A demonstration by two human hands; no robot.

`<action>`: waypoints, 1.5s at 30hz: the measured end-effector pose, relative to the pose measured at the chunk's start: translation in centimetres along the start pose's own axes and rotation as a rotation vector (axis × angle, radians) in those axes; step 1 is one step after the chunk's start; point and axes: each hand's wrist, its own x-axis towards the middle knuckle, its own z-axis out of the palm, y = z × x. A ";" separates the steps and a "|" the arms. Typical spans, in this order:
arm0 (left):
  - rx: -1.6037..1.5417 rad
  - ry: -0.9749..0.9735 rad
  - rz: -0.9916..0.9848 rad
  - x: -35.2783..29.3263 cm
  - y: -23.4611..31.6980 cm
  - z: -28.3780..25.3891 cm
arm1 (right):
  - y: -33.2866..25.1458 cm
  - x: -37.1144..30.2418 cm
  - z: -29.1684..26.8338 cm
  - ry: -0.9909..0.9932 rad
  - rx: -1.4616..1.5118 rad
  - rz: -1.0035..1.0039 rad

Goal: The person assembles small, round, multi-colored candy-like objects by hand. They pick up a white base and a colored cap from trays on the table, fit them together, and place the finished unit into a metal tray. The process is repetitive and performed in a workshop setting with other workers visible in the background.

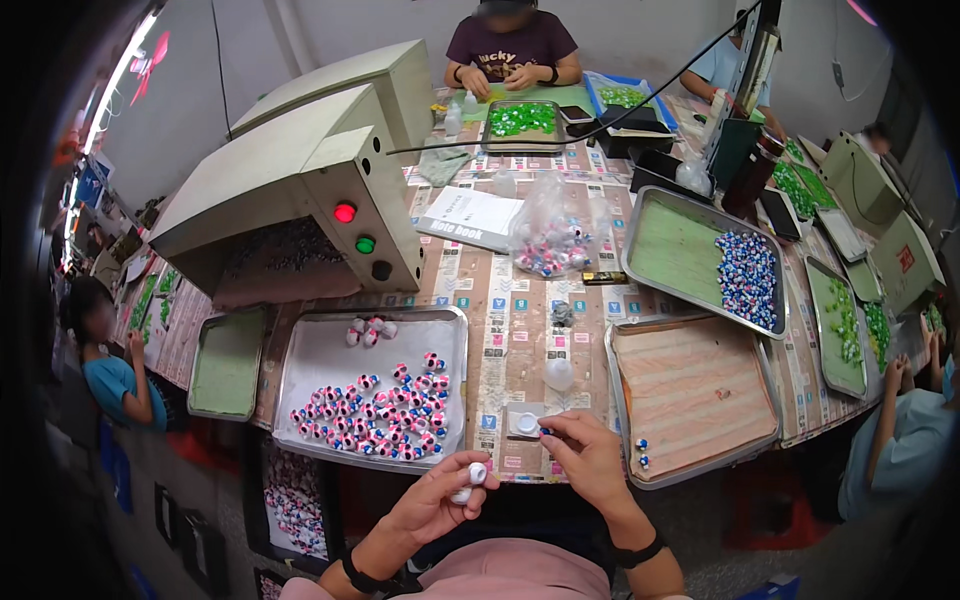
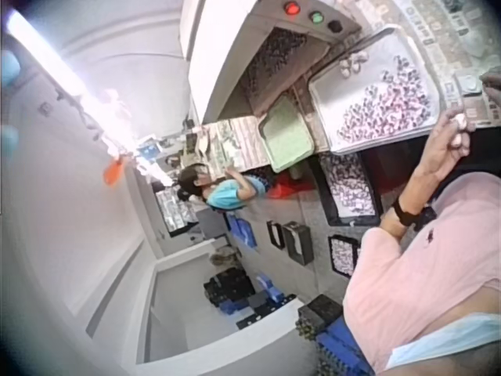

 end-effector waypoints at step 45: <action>-0.032 0.133 -0.016 1.5 -2.1 -1.1 | -2.2 -2.9 2.3 -0.160 0.027 0.001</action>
